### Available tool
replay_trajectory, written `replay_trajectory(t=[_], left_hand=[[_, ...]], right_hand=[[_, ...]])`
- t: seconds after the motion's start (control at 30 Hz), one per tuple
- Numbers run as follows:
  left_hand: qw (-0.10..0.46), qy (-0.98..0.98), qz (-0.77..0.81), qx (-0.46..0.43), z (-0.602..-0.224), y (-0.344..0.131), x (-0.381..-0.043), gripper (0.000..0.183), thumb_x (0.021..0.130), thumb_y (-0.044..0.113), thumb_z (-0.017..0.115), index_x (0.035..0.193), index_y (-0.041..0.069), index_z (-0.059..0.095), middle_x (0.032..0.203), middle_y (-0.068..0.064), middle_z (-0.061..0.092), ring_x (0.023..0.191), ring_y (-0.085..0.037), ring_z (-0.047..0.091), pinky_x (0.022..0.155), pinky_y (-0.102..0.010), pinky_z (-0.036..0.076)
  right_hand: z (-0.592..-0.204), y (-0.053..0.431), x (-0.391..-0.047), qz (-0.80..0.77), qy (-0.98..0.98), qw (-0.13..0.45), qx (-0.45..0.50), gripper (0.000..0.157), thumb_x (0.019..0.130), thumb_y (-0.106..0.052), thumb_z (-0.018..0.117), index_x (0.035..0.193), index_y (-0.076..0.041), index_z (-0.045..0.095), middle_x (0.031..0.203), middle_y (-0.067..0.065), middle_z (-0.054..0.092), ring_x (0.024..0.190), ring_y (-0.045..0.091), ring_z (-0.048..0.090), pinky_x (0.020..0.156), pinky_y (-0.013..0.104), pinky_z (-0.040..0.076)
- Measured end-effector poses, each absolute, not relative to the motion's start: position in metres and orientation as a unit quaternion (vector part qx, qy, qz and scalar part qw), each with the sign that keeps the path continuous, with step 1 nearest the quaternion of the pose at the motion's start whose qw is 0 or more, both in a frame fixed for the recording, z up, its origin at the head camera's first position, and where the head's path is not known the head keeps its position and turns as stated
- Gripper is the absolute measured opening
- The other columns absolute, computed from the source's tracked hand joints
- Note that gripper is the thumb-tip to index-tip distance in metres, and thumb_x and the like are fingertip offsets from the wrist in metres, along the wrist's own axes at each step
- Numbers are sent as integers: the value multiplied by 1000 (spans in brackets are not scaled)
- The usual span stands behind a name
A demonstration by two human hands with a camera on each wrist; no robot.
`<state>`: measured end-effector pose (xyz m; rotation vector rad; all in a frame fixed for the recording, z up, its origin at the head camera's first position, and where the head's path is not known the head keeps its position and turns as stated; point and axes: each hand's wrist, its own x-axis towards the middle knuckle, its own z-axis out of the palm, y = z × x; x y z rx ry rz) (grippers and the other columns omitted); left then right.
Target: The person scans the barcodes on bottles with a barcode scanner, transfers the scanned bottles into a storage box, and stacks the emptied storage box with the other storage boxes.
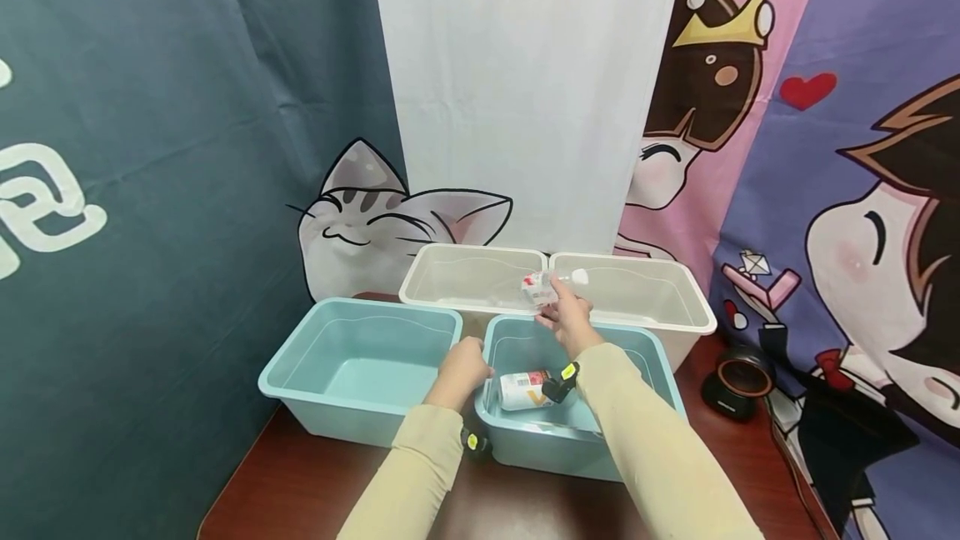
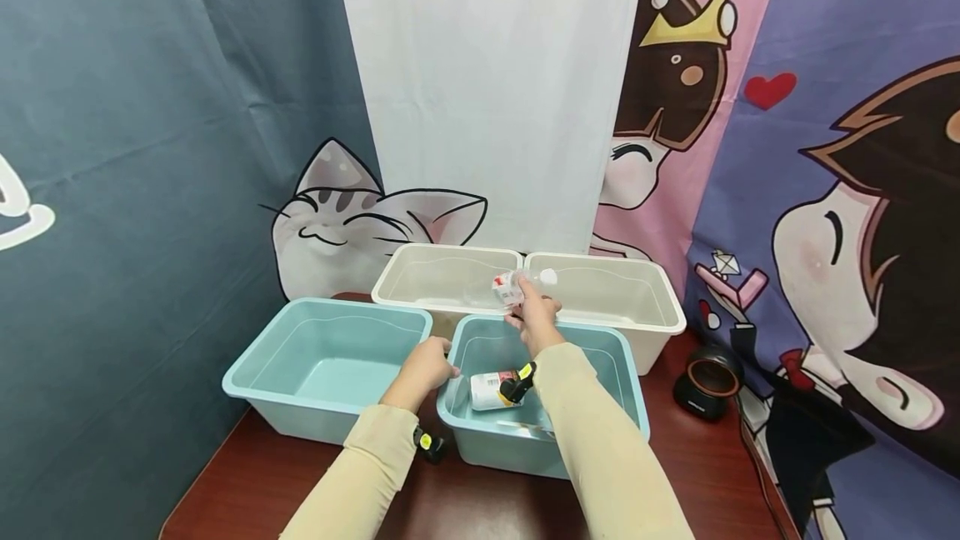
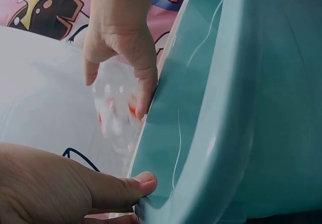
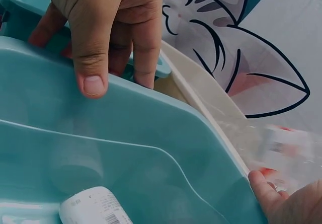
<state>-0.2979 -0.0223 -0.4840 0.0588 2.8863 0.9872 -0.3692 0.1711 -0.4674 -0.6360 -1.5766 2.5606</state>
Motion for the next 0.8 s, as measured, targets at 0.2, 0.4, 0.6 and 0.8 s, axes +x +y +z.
replay_trajectory(t=[0.2, 0.4, 0.6, 0.8], left_hand=[[45, 945, 324, 18, -482, -21, -298, 53, 79, 6, 83, 128, -5, 64, 124, -23, 67, 117, -43, 63, 99, -56, 52], [48, 942, 331, 19, -483, -21, -297, 52, 80, 6, 82, 128, -5, 64, 124, -24, 67, 116, -43, 64, 98, -56, 53], [41, 943, 328, 25, -484, -21, -299, 54, 78, 7, 82, 128, -6, 64, 123, -24, 67, 116, -43, 63, 98, -56, 53], [36, 947, 319, 25, -486, -21, -300, 55, 78, 6, 83, 128, -6, 64, 124, -23, 67, 117, -42, 63, 100, -55, 52]], right_hand=[[-468, 175, -368, 823, -529, 36, -202, 95, 94, -36, 70, 156, -6, 4, 155, 32, 31, 134, 44, 49, 102, 48, 53], [-468, 177, -364, 820, -534, 44, -200, 90, 93, -36, 72, 154, -5, 13, 151, 30, 35, 133, 43, 50, 102, 49, 53], [-468, 179, -362, 822, -536, 43, -190, 89, 94, -35, 72, 153, -6, 11, 153, 31, 30, 134, 45, 48, 104, 50, 51], [-466, 184, -362, 822, -540, 48, -177, 89, 96, -32, 70, 156, -4, 10, 152, 31, 33, 135, 45, 47, 105, 51, 50]])
